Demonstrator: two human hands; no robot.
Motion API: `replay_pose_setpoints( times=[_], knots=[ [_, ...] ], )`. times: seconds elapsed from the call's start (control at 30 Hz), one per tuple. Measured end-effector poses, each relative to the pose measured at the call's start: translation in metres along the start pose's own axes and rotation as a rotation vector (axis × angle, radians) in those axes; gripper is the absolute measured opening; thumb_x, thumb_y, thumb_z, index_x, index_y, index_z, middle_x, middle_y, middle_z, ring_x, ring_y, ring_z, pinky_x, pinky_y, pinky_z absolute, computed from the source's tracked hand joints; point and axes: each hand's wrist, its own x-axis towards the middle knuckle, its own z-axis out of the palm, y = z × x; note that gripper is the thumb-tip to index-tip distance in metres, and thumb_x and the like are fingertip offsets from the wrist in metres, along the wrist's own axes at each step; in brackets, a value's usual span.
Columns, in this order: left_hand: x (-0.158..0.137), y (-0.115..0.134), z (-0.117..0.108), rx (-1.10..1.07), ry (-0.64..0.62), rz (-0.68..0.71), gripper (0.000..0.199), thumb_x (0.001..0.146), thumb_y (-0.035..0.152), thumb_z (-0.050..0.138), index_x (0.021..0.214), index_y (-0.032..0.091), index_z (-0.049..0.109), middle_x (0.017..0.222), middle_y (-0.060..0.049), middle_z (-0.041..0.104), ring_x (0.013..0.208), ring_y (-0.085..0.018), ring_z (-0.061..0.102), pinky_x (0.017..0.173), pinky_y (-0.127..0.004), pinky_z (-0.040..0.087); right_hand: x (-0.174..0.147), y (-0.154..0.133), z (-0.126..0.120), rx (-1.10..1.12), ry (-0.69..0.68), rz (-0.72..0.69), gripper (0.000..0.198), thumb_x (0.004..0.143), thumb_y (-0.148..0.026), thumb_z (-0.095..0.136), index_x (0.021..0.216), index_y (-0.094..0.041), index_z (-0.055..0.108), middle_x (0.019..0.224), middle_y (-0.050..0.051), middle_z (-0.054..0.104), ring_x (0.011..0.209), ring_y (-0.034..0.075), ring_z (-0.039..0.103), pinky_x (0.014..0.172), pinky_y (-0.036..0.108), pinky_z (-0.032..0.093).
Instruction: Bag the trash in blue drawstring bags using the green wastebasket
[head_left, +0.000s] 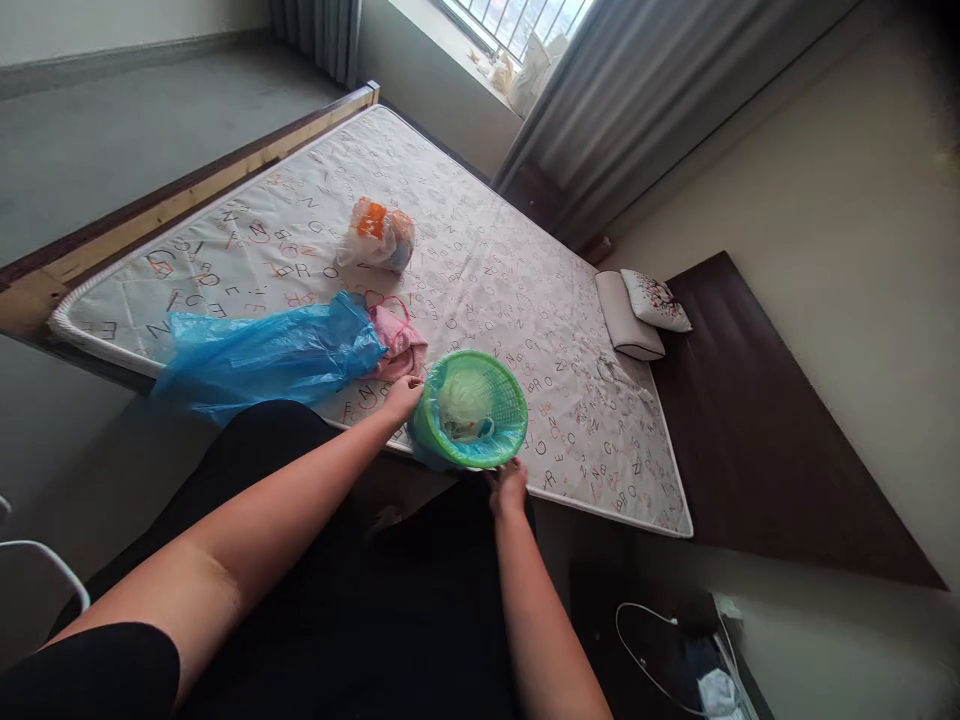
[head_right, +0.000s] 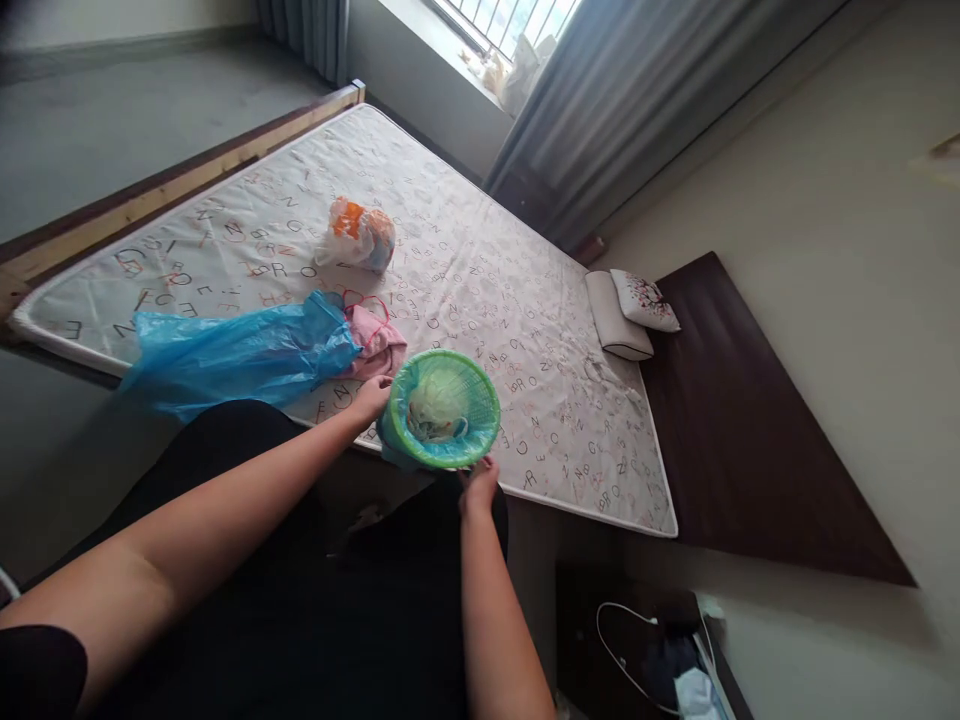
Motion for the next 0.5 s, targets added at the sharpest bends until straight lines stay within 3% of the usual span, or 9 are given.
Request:
replay_pose_setpoints(
  times=[0.1, 0.2, 0.33, 0.5],
  knots=[
    [-0.014, 0.001, -0.001, 0.072, 0.068, 0.013, 0.028, 0.074, 0.029, 0.079, 0.096, 0.015, 0.068, 0.104, -0.015, 0.079, 0.099, -0.028, 0.072, 0.091, -0.036, 0.054, -0.014, 0.026, 0.029, 0.100, -0.176, 0.146, 0.033, 0.082, -0.044, 0.057, 0.110, -0.027, 0.056, 0.093, 0.004, 0.073, 0.082, 0.022, 0.075, 0.069, 0.039, 0.064],
    [-0.035, 0.001, -0.010, 0.140, 0.113, 0.021, 0.024, 0.071, 0.024, 0.078, 0.091, 0.017, 0.067, 0.100, -0.013, 0.078, 0.094, -0.028, 0.071, 0.090, -0.036, 0.054, -0.021, 0.033, 0.040, 0.286, -0.337, 0.279, 0.033, 0.083, -0.041, 0.059, 0.114, -0.028, 0.058, 0.093, 0.002, 0.073, 0.078, 0.019, 0.074, 0.071, 0.035, 0.063],
    [-0.066, 0.003, -0.026, 0.191, 0.135, 0.028, 0.019, 0.067, 0.023, 0.077, 0.084, 0.019, 0.068, 0.091, -0.010, 0.077, 0.092, -0.027, 0.069, 0.086, -0.034, 0.054, -0.014, 0.033, 0.040, 0.386, -0.365, 0.277, 0.031, 0.075, -0.028, 0.066, 0.105, -0.027, 0.055, 0.084, -0.001, 0.070, 0.071, 0.016, 0.070, 0.066, 0.028, 0.059],
    [-0.114, 0.005, -0.051, 0.155, 0.069, -0.033, 0.020, 0.064, 0.031, 0.070, 0.080, 0.018, 0.066, 0.076, -0.005, 0.070, 0.075, -0.022, 0.066, 0.071, -0.032, 0.056, 0.002, 0.030, 0.031, 0.481, -0.390, 0.229, 0.027, 0.075, -0.032, 0.067, 0.098, -0.025, 0.054, 0.078, -0.002, 0.066, 0.068, 0.017, 0.065, 0.059, 0.026, 0.055]
  ],
)
